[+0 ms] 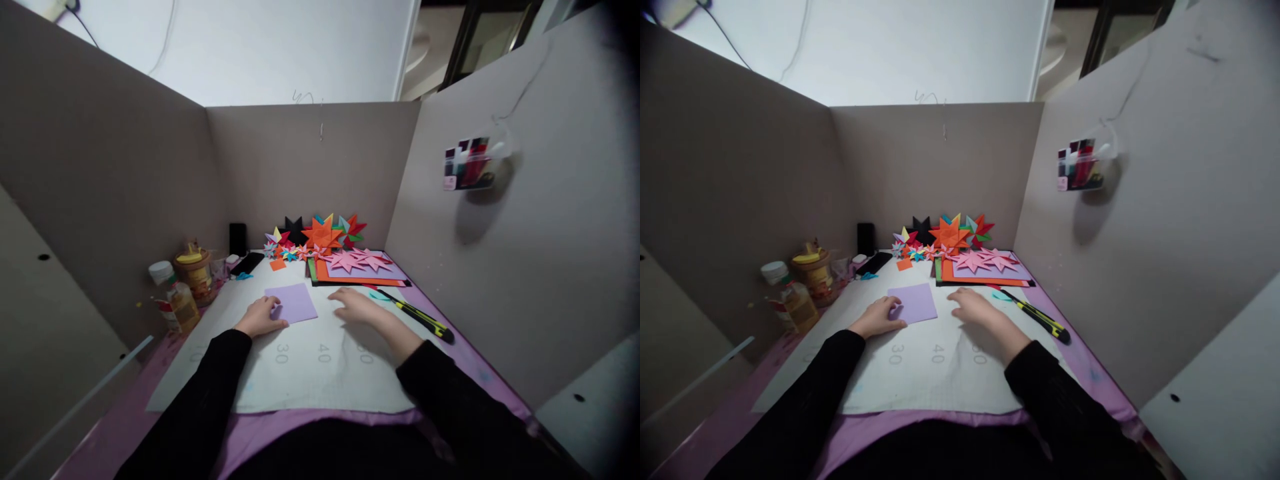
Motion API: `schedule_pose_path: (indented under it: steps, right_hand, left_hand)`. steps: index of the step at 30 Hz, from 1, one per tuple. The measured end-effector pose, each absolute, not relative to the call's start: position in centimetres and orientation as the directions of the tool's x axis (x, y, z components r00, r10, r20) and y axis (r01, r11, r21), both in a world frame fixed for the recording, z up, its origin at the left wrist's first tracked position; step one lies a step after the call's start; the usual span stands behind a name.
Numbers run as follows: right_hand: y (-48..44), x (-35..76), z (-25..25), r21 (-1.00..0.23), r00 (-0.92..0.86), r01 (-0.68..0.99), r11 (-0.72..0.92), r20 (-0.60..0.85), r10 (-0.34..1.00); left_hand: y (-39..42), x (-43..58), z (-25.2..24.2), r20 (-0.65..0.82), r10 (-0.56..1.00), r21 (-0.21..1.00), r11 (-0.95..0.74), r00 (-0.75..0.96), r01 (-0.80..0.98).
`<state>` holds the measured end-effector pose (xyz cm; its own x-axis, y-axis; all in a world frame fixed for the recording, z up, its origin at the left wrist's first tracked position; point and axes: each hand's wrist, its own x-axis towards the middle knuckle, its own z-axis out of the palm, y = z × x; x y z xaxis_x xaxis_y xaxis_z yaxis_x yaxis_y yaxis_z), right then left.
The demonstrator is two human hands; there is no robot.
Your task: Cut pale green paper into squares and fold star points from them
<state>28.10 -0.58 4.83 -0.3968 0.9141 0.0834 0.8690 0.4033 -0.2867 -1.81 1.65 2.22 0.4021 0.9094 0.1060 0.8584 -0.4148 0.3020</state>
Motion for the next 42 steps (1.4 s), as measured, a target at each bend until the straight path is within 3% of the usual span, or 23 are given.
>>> schedule_pose_path:
  steps: [3,5,8,12,17,25,28,31,33,35,37,42]
  right_hand:
    - [0.8,23.9,3.1,-0.456,-0.437,0.774,0.439,0.118,0.892]
    - [1.8,22.3,1.2,-0.622,-0.279,0.686,0.379,0.257,0.925]
    - [3.1,21.5,-1.6,-0.846,0.016,0.477,0.24,0.281,0.959]
    - [3.5,22.0,-3.4,-0.901,0.105,0.342,0.266,0.318,0.942]
    - [3.4,22.3,-3.5,-0.9,0.102,0.347,0.263,0.316,0.943]
    - [2.6,22.1,-2.7,-0.928,0.127,0.291,0.235,0.281,0.951]
    - [2.0,21.9,-1.5,-0.989,0.146,0.075,0.126,0.135,0.98]
    - [1.7,21.8,-0.2,-0.983,0.114,-0.174,-0.053,-0.074,0.991]
    - [1.6,21.8,0.4,-0.955,0.082,-0.255,-0.153,-0.179,0.98]
    - [1.6,21.8,0.9,-0.933,0.054,-0.286,-0.216,-0.241,0.969]
    - [1.7,21.9,1.0,-0.917,0.024,-0.31,-0.25,-0.27,0.963]
    - [2.0,21.6,0.6,-0.872,-0.146,-0.369,-0.321,-0.287,0.947]
  left_hand:
    - [1.9,-2.2,2.1,0.023,0.921,0.369,-0.369,0.388,0.853]
    - [2.1,-2.4,1.9,0.036,0.917,0.428,-0.373,0.396,0.824]
    - [2.4,-3.0,1.8,0.086,0.922,0.608,-0.349,0.377,0.713]
    - [2.9,-3.9,1.8,0.179,0.979,0.864,-0.204,0.097,0.461]
    - [3.9,-5.4,1.4,0.182,0.956,0.928,-0.089,-0.231,0.362]
    - [5.1,-8.2,0.8,0.246,0.849,0.896,-0.015,-0.467,0.444]
    - [4.6,-8.5,1.5,0.438,0.757,0.728,0.018,-0.485,0.685]
    - [3.7,-7.1,2.0,0.579,0.783,0.482,-0.103,-0.228,0.87]
    - [3.2,-5.7,1.9,0.446,0.895,0.422,-0.232,0.022,0.877]
    - [3.0,-4.5,1.6,0.265,0.954,0.417,-0.244,0.14,0.875]
    - [2.9,-4.0,1.3,0.168,0.975,0.423,-0.203,0.144,0.883]
    - [3.1,-4.4,0.9,0.127,0.984,0.456,-0.169,0.124,0.874]
